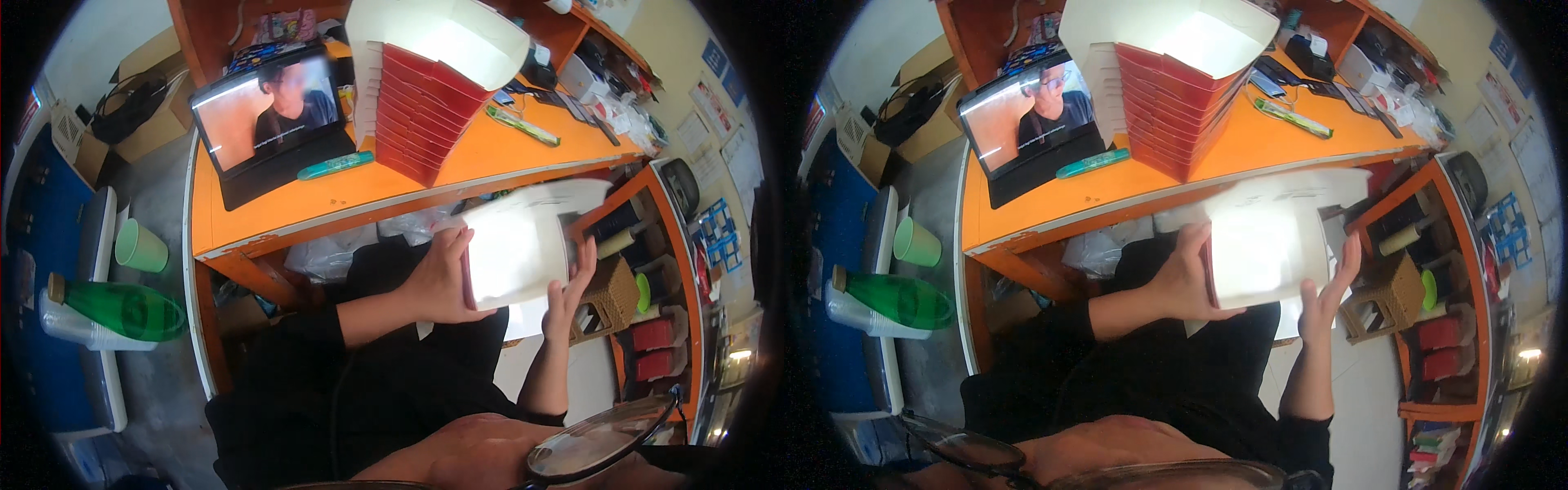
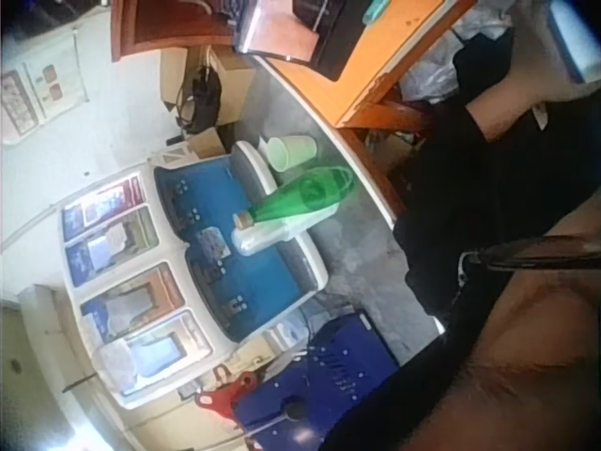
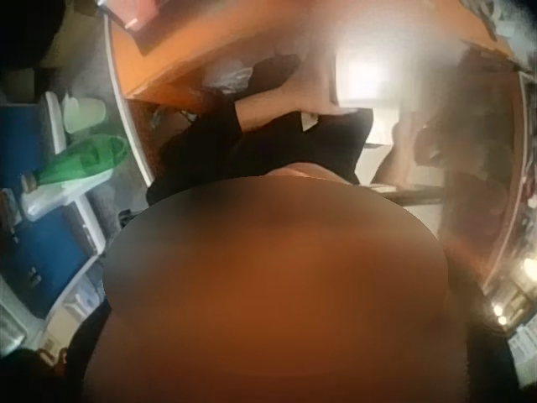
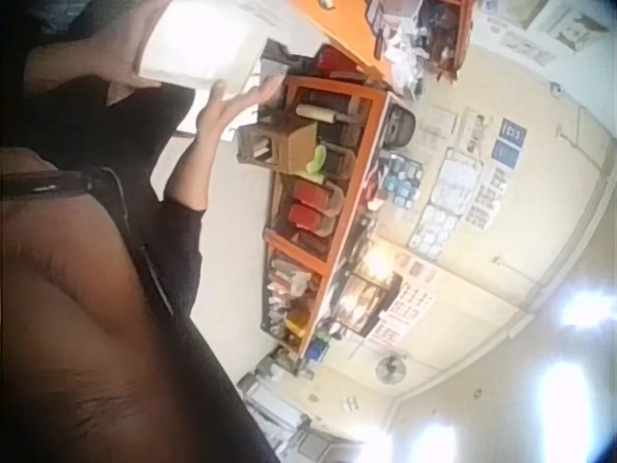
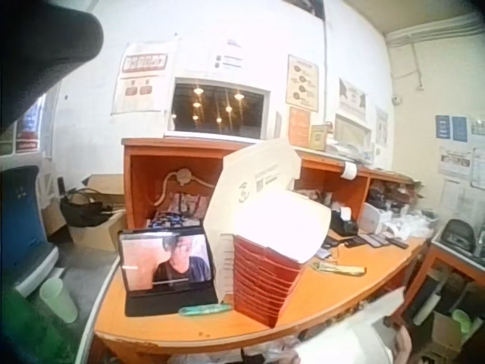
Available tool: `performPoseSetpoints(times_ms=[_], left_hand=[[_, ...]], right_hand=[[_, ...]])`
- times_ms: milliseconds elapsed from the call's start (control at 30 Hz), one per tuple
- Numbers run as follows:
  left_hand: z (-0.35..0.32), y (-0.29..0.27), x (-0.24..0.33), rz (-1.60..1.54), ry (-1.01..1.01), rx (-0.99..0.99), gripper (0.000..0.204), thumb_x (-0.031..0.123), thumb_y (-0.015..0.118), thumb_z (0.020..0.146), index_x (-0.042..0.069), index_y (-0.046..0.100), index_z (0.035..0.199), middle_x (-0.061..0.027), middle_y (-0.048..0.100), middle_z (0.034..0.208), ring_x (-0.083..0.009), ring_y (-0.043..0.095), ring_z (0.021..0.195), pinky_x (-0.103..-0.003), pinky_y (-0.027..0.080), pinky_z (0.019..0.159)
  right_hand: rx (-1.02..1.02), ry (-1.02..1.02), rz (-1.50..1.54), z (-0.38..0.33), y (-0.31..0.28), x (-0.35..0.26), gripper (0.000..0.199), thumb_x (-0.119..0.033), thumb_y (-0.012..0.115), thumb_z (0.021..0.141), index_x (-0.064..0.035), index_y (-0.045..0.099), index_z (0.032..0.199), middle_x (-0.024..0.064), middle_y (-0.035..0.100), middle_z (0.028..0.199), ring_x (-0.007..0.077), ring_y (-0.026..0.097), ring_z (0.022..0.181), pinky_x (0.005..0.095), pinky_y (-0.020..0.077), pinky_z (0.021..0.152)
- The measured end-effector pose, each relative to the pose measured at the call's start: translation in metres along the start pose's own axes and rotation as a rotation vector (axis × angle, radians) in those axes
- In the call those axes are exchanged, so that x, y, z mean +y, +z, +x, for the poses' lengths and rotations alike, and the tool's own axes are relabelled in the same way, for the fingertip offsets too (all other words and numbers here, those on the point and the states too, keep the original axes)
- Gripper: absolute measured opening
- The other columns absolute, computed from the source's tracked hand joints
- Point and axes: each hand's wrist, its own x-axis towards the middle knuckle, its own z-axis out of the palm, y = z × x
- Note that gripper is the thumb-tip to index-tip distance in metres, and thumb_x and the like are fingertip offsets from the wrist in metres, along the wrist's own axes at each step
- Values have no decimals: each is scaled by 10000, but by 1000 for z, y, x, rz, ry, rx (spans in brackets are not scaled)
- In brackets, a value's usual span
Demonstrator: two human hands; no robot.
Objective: The person assembles cardboard food boxes by folding the sides and interlocking the tabs, then stacks them one by one onto a pile on the desk.
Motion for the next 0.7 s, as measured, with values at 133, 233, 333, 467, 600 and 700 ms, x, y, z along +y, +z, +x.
performPoseSetpoints(times_ms=[133, 233, 333, 467, 600, 700], left_hand=[[33, -5, 2, 199, 323, 320, 1014, 416, 806, 681, 72, 170, 1391, -286, 294, 1368, -452, 347, 1259, -545, 286, 1046], [68, -19, 10, 196, 436, 432, 992, 400, 777, 707, 66, 154, 1403, -275, 249, 1390, -451, 311, 1281, -538, 268, 1048], [100, -66, 31, 241, 550, 520, 1139, 409, 848, 631, 35, 130, 1432, -236, 196, 1419, -404, 324, 1276, -493, 323, 1024], [132, -133, 23, 418, 501, 599, 959, 405, 856, 640, 30, 318, 1340, -179, 374, 1326, -331, 445, 1175, -458, 367, 1006], [152, -162, 0, 844, 507, 463, 371, 287, 725, 810, 75, 610, 1092, -79, 622, 1004, -287, 549, 1011, -459, 376, 994], [153, -165, -3, 782, 527, 483, 230, 273, 710, 809, 96, 650, 943, -56, 628, 905, -264, 563, 912, -416, 408, 883]], right_hand=[[-511, -580, -654, 46, 27, -100, 894, -682, 604, 781, -35, 436, 1375, 229, 586, 1212, 411, 481, 1227, 490, 335, 1032], [-561, -343, -515, 65, 35, -132, 590, -445, 669, 841, -80, 521, 1281, 186, 655, 839, 366, 667, 798, 436, 511, 685], [-553, -305, -407, 100, 28, -169, 430, -283, 663, 882, -70, 563, 1242, 179, 666, 792, 318, 688, 707, 403, 530, 638], [-263, -582, -175, 165, 14, -216, 380, -256, 674, 902, 25, 610, 1150, 83, 689, 848, 124, 670, 731, 245, 539, 635], [-561, -335, -272, 219, 19, -294, 336, -236, 703, 874, 23, 666, 1085, 87, 696, 849, 123, 632, 745, 263, 520, 686], [-621, -561, -143, 256, 61, -269, 326, -239, 707, 876, 42, 663, 1035, 64, 685, 810, 111, 624, 680, 243, 508, 615]])
